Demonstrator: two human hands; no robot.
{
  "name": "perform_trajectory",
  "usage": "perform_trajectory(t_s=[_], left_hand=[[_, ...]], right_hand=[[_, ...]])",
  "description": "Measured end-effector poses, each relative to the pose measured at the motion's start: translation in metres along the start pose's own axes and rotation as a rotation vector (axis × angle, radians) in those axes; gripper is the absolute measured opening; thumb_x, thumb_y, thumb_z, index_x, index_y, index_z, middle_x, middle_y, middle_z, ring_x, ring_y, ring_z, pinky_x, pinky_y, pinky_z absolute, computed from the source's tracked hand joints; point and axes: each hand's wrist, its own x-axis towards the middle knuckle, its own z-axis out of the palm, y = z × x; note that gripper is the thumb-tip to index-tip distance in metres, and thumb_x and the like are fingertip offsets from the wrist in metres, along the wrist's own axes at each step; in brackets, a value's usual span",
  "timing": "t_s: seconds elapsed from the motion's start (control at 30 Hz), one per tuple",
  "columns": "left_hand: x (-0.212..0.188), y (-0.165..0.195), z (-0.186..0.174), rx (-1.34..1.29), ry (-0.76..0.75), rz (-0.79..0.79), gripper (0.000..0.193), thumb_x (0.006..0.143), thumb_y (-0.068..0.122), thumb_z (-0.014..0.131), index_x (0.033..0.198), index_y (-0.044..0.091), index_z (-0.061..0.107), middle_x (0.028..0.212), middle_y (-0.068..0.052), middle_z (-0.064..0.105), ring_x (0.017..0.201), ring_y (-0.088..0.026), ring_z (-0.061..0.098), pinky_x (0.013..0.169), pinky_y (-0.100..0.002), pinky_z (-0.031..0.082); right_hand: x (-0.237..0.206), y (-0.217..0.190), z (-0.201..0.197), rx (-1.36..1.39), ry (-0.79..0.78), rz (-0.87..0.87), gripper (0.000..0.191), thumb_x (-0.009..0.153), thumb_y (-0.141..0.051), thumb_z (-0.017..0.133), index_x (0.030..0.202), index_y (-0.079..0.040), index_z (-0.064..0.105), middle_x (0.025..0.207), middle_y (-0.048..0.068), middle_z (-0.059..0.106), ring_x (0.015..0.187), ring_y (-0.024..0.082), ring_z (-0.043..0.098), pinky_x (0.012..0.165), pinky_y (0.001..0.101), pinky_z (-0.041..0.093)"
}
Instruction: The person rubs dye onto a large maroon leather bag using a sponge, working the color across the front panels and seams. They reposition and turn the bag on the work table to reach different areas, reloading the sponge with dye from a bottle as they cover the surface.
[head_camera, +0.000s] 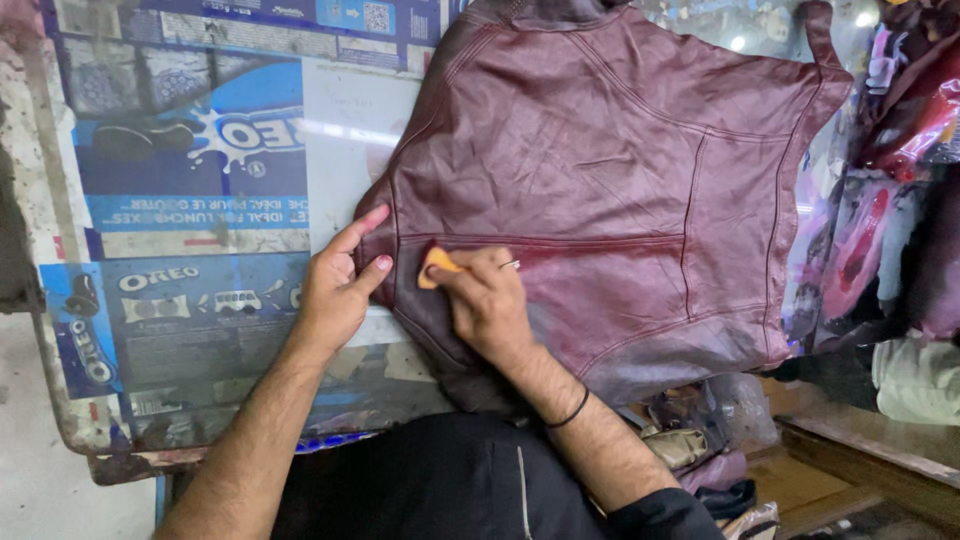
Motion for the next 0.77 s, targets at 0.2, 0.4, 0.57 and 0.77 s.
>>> perform_trajectory(t_s=[0.2,0.4,0.57,0.77], left_hand=[[0.002,-0.002,-0.002,-0.056,-0.009,0.048,0.059,0.094,-0.013,0.056,0.151,-0.003,0.046,0.154,-0.014,0.052,0.139,-0.018,0.052,0.118,-0.032,0.038],[0.002,0.004,-0.002,-0.061,-0.022,0.015,0.059,0.094,-0.013,0.056,0.151,-0.003,0.045,0.155,-0.013,0.051,0.141,-0.018,0.049,0.119,-0.033,0.037],[0.0,0.0,-0.004,0.02,-0.039,0.098,0.057,0.097,-0.009,0.058,0.152,-0.004,0.044,0.157,-0.013,0.049,0.144,-0.018,0.046,0.121,-0.033,0.034],[0.002,-0.012,-0.007,-0.01,-0.037,0.106,0.056,0.098,-0.005,0.06,0.152,-0.003,0.046,0.154,-0.014,0.054,0.142,-0.019,0.049,0.121,-0.034,0.036]], right_hand=[[-0.001,-0.004,0.008,-0.013,-0.072,0.058,0.037,0.079,0.01,0.07,0.109,-0.01,0.076,0.107,0.008,0.069,0.095,0.028,0.059,0.086,0.0409,0.049],[-0.001,0.026,-0.048,-0.165,-0.202,0.035,0.039,0.076,0.007,0.066,0.105,-0.016,0.078,0.112,0.001,0.073,0.098,0.027,0.06,0.088,0.0391,0.048],[-0.011,0.01,-0.054,-0.447,0.03,0.33,0.027,0.086,-0.012,0.077,0.112,-0.017,0.076,0.11,0.007,0.067,0.098,0.03,0.058,0.081,0.0448,0.042],[-0.021,0.006,-0.007,-0.498,-0.128,0.279,0.031,0.089,-0.019,0.079,0.118,-0.028,0.078,0.105,0.006,0.065,0.092,0.028,0.057,0.076,0.0457,0.041]])
